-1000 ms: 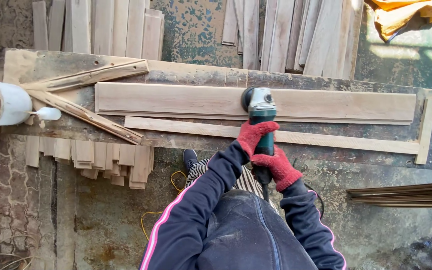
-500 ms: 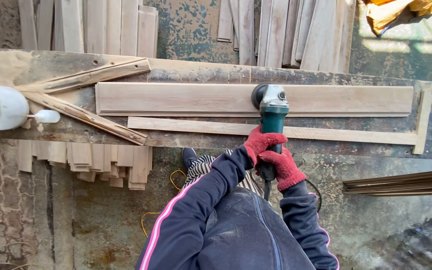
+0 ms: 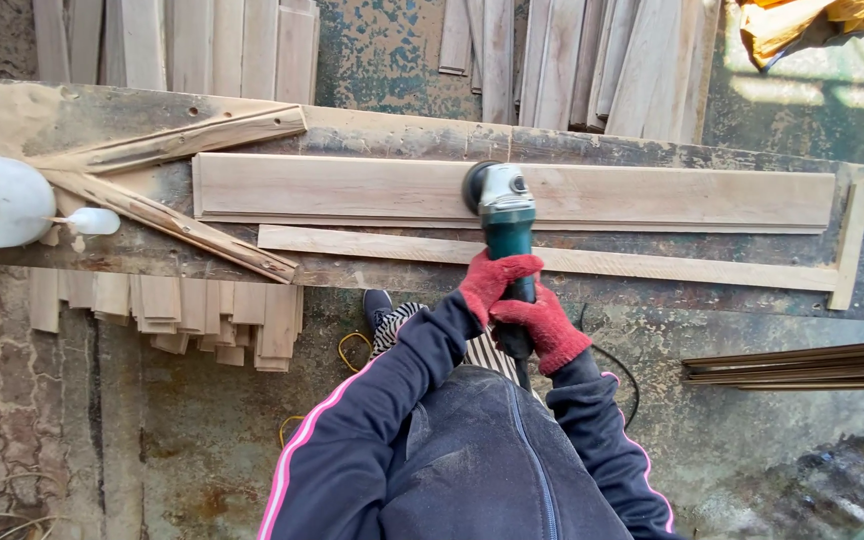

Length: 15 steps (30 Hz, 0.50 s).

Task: Sanding wooden planks using an angle grinder with a sanding disc attachment on a workbench.

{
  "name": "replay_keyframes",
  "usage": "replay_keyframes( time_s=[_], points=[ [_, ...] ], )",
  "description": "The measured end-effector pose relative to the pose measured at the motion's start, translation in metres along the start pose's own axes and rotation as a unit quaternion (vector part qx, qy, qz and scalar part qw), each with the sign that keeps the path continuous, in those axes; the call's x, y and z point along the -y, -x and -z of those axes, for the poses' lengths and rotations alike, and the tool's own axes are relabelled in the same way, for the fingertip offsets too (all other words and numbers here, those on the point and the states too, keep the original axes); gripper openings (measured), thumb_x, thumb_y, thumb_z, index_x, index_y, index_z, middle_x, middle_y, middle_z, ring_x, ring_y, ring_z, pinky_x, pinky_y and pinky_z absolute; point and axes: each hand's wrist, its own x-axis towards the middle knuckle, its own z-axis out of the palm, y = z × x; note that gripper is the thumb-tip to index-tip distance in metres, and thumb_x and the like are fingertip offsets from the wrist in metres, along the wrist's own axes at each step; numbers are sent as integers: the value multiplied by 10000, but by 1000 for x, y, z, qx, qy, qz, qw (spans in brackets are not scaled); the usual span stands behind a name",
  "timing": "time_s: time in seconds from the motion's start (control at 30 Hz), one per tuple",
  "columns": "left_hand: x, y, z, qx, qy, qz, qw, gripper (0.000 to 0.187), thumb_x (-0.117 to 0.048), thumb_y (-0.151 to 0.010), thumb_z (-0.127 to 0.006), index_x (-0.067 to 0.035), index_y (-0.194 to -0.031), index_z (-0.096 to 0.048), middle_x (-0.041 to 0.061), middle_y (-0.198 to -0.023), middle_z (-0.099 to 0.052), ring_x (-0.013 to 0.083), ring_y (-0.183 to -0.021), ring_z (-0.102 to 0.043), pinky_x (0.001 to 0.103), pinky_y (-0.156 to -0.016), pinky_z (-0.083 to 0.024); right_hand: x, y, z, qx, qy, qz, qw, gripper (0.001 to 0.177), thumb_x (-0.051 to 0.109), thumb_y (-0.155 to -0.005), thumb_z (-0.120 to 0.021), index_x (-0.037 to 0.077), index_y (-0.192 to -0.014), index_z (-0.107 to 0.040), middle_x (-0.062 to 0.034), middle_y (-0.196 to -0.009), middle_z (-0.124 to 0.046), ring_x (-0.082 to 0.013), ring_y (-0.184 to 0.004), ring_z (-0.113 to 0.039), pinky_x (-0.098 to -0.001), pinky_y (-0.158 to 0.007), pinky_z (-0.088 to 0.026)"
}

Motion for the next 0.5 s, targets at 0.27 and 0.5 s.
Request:
replay_keyframes(
  time_s=[0.27, 0.5],
  points=[
    [38, -64, -34, 47, 9, 17, 999, 611, 48, -605, -930, -3, -1125, -612, 287, -731, -662, 488, -587, -697, 646, -496, -609, 35, 30, 4, -76, -20, 44, 996, 341, 84, -607, -895, 54, -906, -733, -136, -732, -692, -219, -608, -675, -366, -583, -581],
    [-12, -40, 12, 19, 41, -8, 999, 483, 36, -619, -922, -25, -1029, -674, 250, -709, -675, 444, -602, -728, 578, -509, -659, 25, 1, -27, -18, 22, 21, 999, 393, 69, -564, -909, 47, -917, -737, -149, -725, -696, -260, -600, -695, -405, -539, -592]
  ],
)
